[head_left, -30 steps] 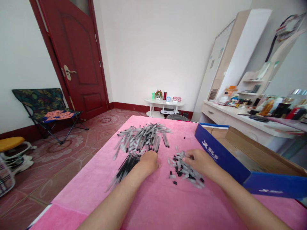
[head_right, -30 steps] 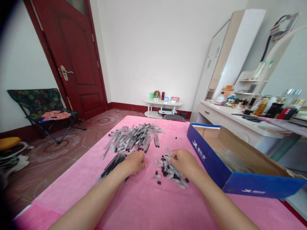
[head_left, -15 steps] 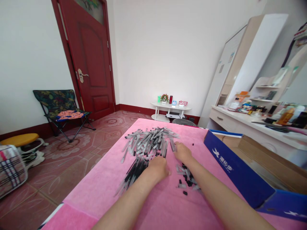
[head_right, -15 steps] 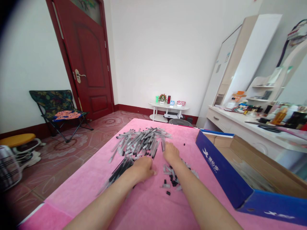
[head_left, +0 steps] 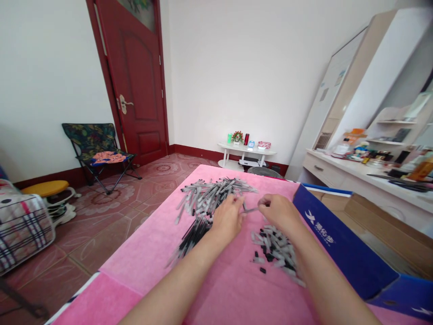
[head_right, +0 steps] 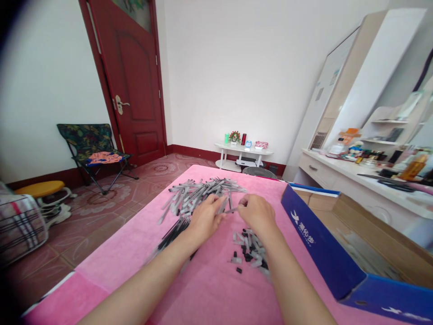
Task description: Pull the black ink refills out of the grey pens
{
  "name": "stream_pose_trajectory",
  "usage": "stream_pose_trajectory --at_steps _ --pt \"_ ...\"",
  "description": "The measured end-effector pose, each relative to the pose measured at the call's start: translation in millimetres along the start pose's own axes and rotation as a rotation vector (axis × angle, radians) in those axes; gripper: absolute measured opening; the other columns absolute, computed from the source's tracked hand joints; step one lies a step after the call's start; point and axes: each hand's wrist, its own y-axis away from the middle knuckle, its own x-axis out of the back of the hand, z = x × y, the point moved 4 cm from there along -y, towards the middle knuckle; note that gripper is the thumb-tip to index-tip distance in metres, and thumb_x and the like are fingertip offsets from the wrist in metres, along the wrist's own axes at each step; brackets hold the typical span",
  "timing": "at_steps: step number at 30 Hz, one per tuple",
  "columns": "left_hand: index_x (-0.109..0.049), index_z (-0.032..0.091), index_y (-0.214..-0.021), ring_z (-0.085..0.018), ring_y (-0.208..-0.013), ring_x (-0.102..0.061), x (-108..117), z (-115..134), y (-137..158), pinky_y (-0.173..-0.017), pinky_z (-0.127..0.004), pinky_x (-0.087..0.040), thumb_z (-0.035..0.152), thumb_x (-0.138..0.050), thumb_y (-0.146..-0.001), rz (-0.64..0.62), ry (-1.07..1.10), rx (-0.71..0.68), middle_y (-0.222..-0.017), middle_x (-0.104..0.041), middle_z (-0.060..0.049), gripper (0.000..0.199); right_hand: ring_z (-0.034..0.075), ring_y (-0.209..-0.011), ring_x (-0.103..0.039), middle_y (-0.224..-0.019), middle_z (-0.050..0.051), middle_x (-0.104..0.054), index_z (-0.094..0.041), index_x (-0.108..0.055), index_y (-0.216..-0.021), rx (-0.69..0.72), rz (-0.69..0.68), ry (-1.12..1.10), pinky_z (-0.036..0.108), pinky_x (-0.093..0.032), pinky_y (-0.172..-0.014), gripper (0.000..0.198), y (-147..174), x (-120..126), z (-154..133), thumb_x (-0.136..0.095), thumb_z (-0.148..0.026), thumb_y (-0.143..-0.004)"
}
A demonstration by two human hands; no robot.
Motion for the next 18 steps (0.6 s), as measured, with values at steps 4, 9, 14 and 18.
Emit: stream_pose_trajectory --at_steps 4,9,14,18 --pt "-0.065 0.021 -0.092 -0.016 -0.076 -0.055 -7.1 11.3 -0.7 -0.069 -0.024 -0.041 0.027 -0.055 -0.074 -0.083 0.333 -0.138 -0.085 -0.06 -0.003 0.021 0.016 -0.065 -0.059 -0.065 0.003 -0.065 -0.017 -0.063 -0.065 0.189 0.013 -0.459 0.023 -0.042 -0.058 0.014 17.1 18.9 -12.2 -0.051 -0.024 -0.067" --pt "-0.063 0.011 -0.072 -0.008 -0.048 -0.044 -14.2 1.6 -7.0 -0.045 -0.018 -0.033 0.034 -0.058 -0.072 -0.14 0.932 0.091 -0.056 -0.054 0.0 0.024 0.017 -0.072 -0.06 -0.08 0.007 -0.065 -0.013 -0.058 -0.087 0.178 0.068 -0.886 0.027 -0.046 -0.064 0.027 22.8 4.0 -18.7 -0.057 -0.033 -0.07" --pt "-0.061 0.011 -0.079 -0.008 -0.05 -0.049 3.1 -14.2 -13.1 -0.045 -0.016 -0.033 0.038 -0.065 -0.066 0.052 1.239 0.297 -0.065 -0.06 -0.003 0.03 0.016 -0.07 -0.06 -0.077 0.005 -0.064 -0.014 -0.056 -0.081 0.278 -0.208 -0.974 0.028 -0.047 -0.065 0.024 28.3 -34.1 -37.1 -0.054 -0.036 -0.074" --pt "-0.054 0.015 -0.081 -0.009 -0.049 -0.051 2.3 -9.9 -11.2 -0.045 -0.017 -0.035 0.044 -0.058 -0.071 0.076 1.449 0.345 -0.067 -0.061 -0.003 0.031 0.009 -0.041 -0.048 -0.05 -0.001 -0.054 -0.015 -0.048 -0.063 0.261 -0.344 -1.062 0.022 -0.04 -0.045 0.032 38.6 -50.1 -54.2 -0.043 -0.042 -0.079"
